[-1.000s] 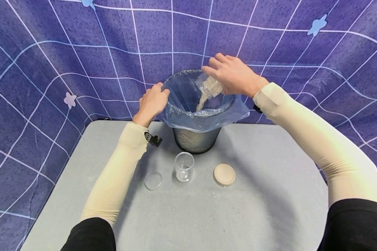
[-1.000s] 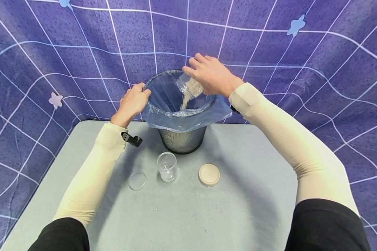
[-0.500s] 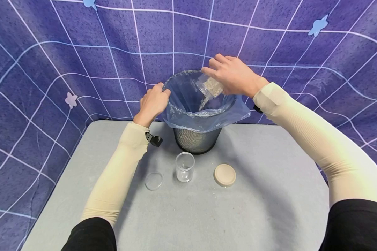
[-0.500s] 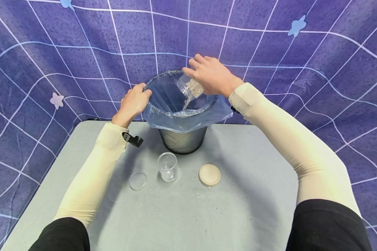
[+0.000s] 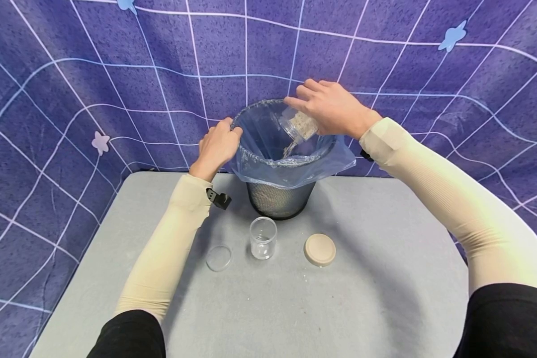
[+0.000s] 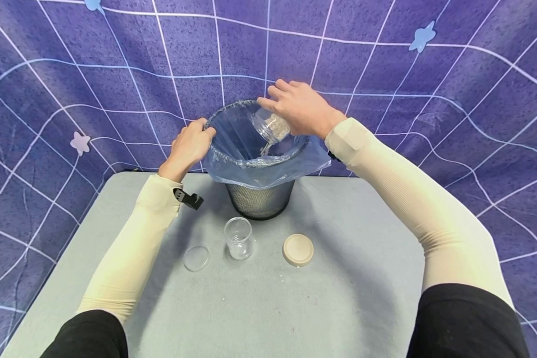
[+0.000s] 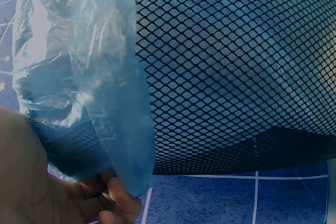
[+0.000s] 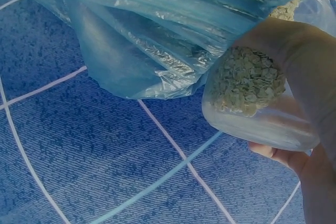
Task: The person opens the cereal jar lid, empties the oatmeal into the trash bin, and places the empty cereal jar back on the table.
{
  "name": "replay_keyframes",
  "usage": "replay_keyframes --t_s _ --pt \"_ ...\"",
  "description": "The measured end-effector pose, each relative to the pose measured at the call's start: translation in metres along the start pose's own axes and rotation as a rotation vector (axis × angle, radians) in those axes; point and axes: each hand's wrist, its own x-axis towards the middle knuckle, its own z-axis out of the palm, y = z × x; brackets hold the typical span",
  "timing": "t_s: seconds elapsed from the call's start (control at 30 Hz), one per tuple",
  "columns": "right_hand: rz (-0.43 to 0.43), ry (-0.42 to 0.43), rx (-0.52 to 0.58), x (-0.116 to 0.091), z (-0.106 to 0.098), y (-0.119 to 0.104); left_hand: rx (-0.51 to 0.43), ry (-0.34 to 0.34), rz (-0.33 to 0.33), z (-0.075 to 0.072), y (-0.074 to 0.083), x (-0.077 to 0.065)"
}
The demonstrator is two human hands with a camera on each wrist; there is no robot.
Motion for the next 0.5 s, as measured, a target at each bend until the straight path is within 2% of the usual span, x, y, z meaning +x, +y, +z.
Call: replay_keyframes --t_s 0.5 --pt "-0.01 -0.007 -0.017 0.0006 -0.0005 0.0001 -0.003 -0.006 0.002 0.0002 -0.0002 0.0001"
